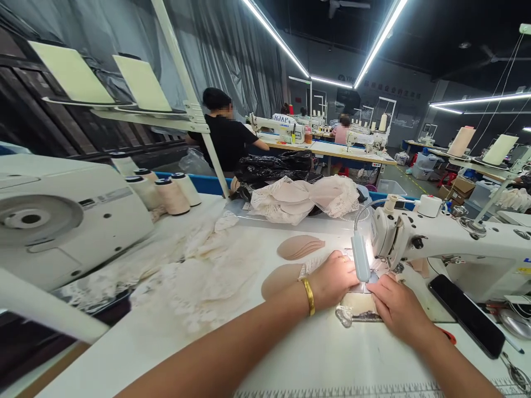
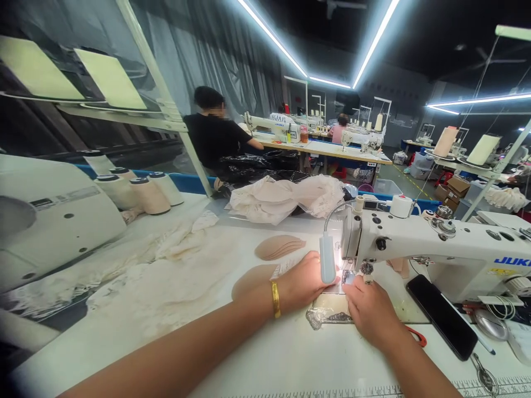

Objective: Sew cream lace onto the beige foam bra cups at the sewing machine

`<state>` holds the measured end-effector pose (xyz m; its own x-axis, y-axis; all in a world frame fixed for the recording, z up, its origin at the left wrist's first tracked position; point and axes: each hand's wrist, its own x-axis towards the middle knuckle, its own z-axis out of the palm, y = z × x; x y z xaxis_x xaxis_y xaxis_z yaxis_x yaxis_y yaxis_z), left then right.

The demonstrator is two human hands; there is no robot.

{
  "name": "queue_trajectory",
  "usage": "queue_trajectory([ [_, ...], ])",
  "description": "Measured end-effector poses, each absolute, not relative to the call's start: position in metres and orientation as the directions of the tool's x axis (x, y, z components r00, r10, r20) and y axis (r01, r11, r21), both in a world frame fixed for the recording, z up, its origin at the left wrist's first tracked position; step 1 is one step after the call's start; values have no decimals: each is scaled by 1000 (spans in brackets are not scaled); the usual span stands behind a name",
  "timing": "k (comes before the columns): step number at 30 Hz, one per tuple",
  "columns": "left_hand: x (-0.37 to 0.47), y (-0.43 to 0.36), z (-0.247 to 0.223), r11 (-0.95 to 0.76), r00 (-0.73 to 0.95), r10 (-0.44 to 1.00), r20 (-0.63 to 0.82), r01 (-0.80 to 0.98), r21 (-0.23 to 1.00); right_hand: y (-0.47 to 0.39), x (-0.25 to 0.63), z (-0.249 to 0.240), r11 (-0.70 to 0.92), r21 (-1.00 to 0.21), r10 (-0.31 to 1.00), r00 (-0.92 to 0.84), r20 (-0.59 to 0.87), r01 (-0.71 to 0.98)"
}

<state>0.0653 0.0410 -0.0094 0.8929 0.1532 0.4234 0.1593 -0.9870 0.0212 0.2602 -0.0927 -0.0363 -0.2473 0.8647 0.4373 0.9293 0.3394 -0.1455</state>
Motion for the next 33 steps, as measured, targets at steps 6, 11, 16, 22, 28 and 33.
queue_trajectory([
  [6, 53, 33, -6, -988, 891, 152, 428, 131, 78, -101, 249, -23, 186, -585, 954, -3, 299, 789],
  [11, 10, -3, -7, -978, 814, 152, 561, 42, 205, -110, 211, -11, -56, -995, 993, 104, -47, 84],
  [16, -40, -34, -10, -880, 685, 475, 553, 357, 313, -120, 181, -14, 45, -978, 963, 268, -11, -202],
  [22, -43, -97, -15, -60, 666, 746, -19, 96, 994, -137, 159, -26, 165, -949, 917, 395, 48, -268],
  [28, -1, -106, -6, 471, 556, 817, -152, -491, 733, -173, 141, -54, 174, -978, 929, 348, 125, -111],
  [33, 1, -107, 11, 478, 652, 756, -62, -485, 733, -180, 148, -40, 172, -984, 919, 353, 173, 34],
])
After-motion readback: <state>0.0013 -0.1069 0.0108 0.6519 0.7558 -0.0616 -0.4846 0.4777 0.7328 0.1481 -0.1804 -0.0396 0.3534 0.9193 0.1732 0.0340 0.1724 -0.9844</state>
